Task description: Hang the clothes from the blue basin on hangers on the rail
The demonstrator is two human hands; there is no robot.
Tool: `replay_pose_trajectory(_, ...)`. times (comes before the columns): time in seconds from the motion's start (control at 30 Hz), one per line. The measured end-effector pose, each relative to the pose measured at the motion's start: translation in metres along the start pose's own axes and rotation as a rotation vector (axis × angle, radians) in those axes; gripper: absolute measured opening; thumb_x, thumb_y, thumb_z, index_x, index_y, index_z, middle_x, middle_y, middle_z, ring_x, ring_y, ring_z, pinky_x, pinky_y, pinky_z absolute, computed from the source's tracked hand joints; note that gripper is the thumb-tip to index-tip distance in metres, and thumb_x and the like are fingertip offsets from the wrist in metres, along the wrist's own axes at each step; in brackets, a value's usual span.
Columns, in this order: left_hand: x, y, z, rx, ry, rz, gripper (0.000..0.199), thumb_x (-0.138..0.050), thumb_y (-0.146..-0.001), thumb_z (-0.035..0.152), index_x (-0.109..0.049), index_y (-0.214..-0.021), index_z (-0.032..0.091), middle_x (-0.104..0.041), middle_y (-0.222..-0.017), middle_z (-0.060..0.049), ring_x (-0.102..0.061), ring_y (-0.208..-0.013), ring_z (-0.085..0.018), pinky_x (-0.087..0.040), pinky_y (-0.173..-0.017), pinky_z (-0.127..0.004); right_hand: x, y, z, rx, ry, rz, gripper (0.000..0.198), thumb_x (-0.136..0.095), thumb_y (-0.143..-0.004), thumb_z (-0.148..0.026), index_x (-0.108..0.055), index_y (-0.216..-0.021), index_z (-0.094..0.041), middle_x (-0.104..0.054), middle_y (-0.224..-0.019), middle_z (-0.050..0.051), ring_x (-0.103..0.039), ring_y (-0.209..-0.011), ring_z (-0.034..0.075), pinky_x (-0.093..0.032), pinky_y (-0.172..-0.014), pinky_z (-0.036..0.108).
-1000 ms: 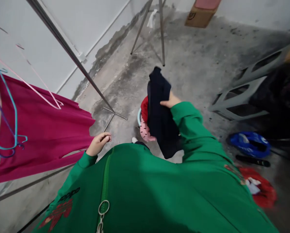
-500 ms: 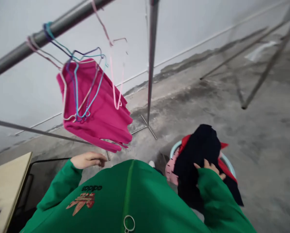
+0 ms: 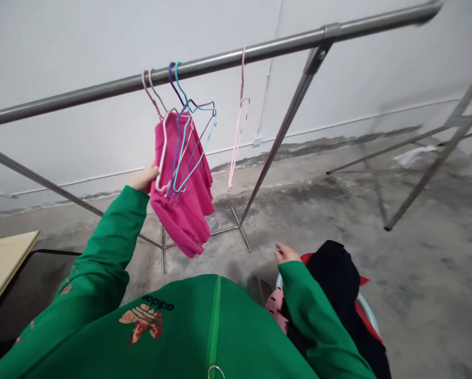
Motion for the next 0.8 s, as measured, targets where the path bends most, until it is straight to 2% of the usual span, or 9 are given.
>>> replay_pose_trajectory(0.1,-0.007,0.003,0.016,0.05,-0.014,-0.174,0.102,-0.071,-0.057,0.068,-0.041,-0.135,0.01,-0.056,-0.131,-0.018,-0.049,-0.126,-0.034,-0.037,-0.108,-0.046,-0.016,-0.011,-0.061,0.208,-0.055,-0.054,0.035,-0.048,-0.079,-0.041,-0.069,-0.093,-0.017,-0.073,-0.095,0.013,-0.07,-0.08,0.022,-0.058,-0.078,0.036)
replay_pose_trajectory(0.17,0.002,0.014,0.028,0.097,-0.149,-0.196,0.095,-0.075,-0.058,0.059,-0.044,-0.133,0.01,-0.058,-0.127,-0.016,-0.054,-0.119,-0.032,-0.041,-0.104,-0.044,-0.022,-0.013,-0.099,0.32,-0.089,-0.086,0.035,-0.05,-0.081,-0.04,-0.069,-0.099,-0.018,-0.073,-0.098,0.011,-0.07,-0.083,0.02,-0.058,-0.081,0.033)
replay_pose_trajectory(0.3,0.03,0.041,0.049,0.186,-0.803,0.096,0.062,-0.066,-0.074,0.04,-0.05,-0.126,0.011,-0.061,-0.114,-0.015,-0.057,-0.11,-0.032,-0.044,-0.096,-0.045,-0.022,-0.008,-0.179,0.547,-0.156,-0.13,0.035,-0.048,-0.087,-0.038,-0.067,-0.108,-0.017,-0.072,-0.102,0.011,-0.069,-0.089,0.019,-0.056,-0.085,0.033)
replay_pose_trajectory(0.37,0.032,0.054,0.057,0.195,-1.092,0.243,0.046,-0.051,-0.086,0.03,-0.051,-0.127,0.01,-0.061,-0.106,-0.018,-0.058,-0.105,-0.034,-0.043,-0.091,-0.046,-0.022,-0.002,-0.221,0.669,-0.186,-0.128,0.037,-0.046,-0.09,-0.038,-0.065,-0.111,-0.016,-0.071,-0.101,0.013,-0.069,-0.087,0.02,-0.056,-0.083,0.035)
replay_pose_trajectory(0.43,0.023,0.066,0.058,0.153,-1.227,0.261,0.042,-0.035,-0.092,0.023,-0.052,-0.128,0.011,-0.06,-0.099,-0.021,-0.059,-0.099,-0.033,-0.044,-0.085,-0.044,-0.026,0.003,-0.265,0.768,-0.195,-0.157,0.04,-0.046,-0.09,-0.04,-0.061,-0.119,-0.017,-0.071,-0.102,0.013,-0.069,-0.087,0.02,-0.056,-0.082,0.036)
replay_pose_trajectory(0.53,0.003,0.082,0.055,0.068,-1.258,0.195,0.047,-0.024,-0.093,0.018,-0.054,-0.129,0.01,-0.058,-0.091,-0.02,-0.06,-0.091,-0.028,-0.044,-0.079,-0.039,-0.038,0.006,-0.331,0.885,-0.212,-0.304,0.059,-0.052,-0.087,-0.044,-0.044,-0.14,-0.018,-0.065,-0.116,0.014,-0.066,-0.098,0.022,-0.054,-0.087,0.039)
replay_pose_trajectory(0.63,-0.01,0.098,0.047,0.092,-1.222,0.151,0.049,-0.026,-0.092,0.015,-0.05,-0.134,0.011,-0.057,-0.092,-0.017,-0.06,-0.089,-0.026,-0.046,-0.077,-0.035,-0.042,0.002,-0.383,0.89,-0.388,-0.412,0.083,-0.056,-0.083,-0.05,-0.025,-0.148,-0.009,-0.048,-0.138,0.021,-0.059,-0.114,0.026,-0.049,-0.096,0.042)
replay_pose_trajectory(0.7,-0.015,0.108,0.039,0.15,-1.14,0.131,0.05,-0.031,-0.09,0.016,-0.045,-0.138,0.011,-0.058,-0.099,-0.017,-0.061,-0.093,-0.026,-0.048,-0.081,-0.036,-0.041,0.0,-0.407,0.851,-0.603,-0.501,0.091,-0.056,-0.082,-0.055,-0.02,-0.147,-0.004,-0.038,-0.144,0.024,-0.052,-0.122,0.026,-0.045,-0.102,0.041)
replay_pose_trajectory(0.8,-0.024,0.12,0.029,0.128,-0.843,0.153,0.056,-0.039,-0.087,0.019,-0.038,-0.142,0.011,-0.057,-0.121,-0.018,-0.057,-0.111,-0.028,-0.046,-0.096,-0.04,-0.04,0.001,-0.423,0.729,-0.925,-0.636,0.095,-0.058,-0.077,-0.063,-0.022,-0.144,-0.006,-0.039,-0.143,0.02,-0.045,-0.129,0.025,-0.039,-0.109,0.039)
Point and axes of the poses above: each hand's wrist, its own y-axis away from the middle knuckle, its own x-axis out of the back of the hand, z = x × y, the point moved 4 cm from there along -y, towards the middle knuckle
